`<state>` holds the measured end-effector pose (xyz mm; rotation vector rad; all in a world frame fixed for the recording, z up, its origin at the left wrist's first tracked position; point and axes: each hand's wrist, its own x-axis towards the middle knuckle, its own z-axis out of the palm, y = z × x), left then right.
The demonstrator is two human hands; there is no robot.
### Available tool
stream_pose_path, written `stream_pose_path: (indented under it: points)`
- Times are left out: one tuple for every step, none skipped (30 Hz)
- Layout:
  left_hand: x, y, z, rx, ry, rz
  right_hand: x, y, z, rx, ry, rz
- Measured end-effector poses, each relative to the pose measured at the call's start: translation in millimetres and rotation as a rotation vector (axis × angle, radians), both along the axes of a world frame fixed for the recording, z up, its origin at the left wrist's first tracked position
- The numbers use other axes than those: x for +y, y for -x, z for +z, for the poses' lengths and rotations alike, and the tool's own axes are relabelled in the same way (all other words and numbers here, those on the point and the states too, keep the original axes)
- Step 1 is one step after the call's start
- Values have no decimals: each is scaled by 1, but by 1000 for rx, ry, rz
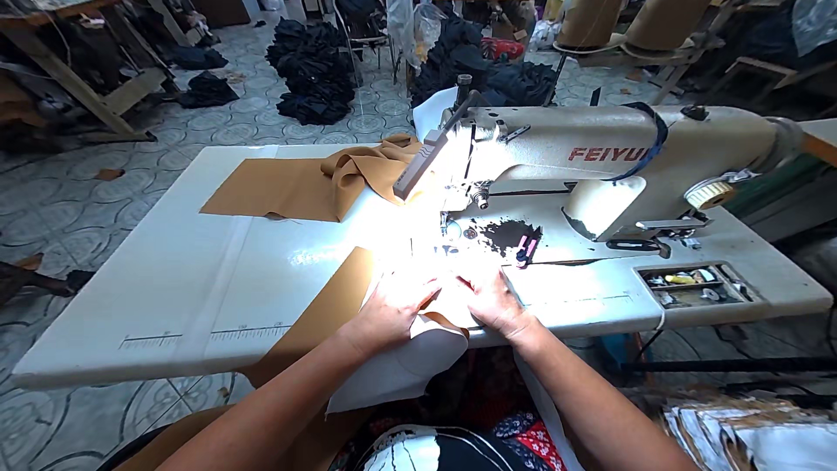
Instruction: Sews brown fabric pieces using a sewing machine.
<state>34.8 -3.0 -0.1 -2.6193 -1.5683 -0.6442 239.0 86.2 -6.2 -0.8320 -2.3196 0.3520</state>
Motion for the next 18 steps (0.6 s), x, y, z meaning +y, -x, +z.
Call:
stream_pose_path:
  points:
    - [-1,-1,-1,-9,29,17,1,1,-1,2,-19,-6]
    - [-1,-2,-3,-35,53,26,1,1,-1,3,-19,-2]
    - [-1,-3,-5,-64,59,32,1,0,0,-3,-6,14]
    - [-1,-3,-6,-82,63,35,1,-1,2,-20,18,32]
    - [-1,-4,-6,-89,71,35,1,-2,4,-44,36,43]
    - [0,-3,-5,-95,94,29,1,-3,5,-66,33,48]
    - [1,-1,-4,-93,115,22,2,-3,7,-93,35,42]
    - [4,1,-3,-83,120,9,4,-2,9,-129,59,30]
    - [8,4,-3,-73,122,-12,5,-1,12,-161,82,13]
    - [14,8,-4,-70,107,-43,8,1,14,-187,98,-6]
    - [21,11,-3,-71,108,-73,10,3,16,-209,113,-26]
    - [28,15,-1,-66,128,-96,13,6,21,-234,143,-41]
    - [35,17,3,-57,172,-110,16,9,28,-259,187,-55]
    - [41,19,6,-42,209,-114,20,11,33,-278,224,-67]
    - [47,19,8,-36,229,-113,25,14,35,-284,237,-69]
    - [53,20,9,-34,225,-110,31,16,35,-267,222,-67]
    - [58,20,9,-34,233,-99,36,18,35,-267,224,-68]
    - [63,21,10,-24,242,-85,40,19,35,-266,222,-70]
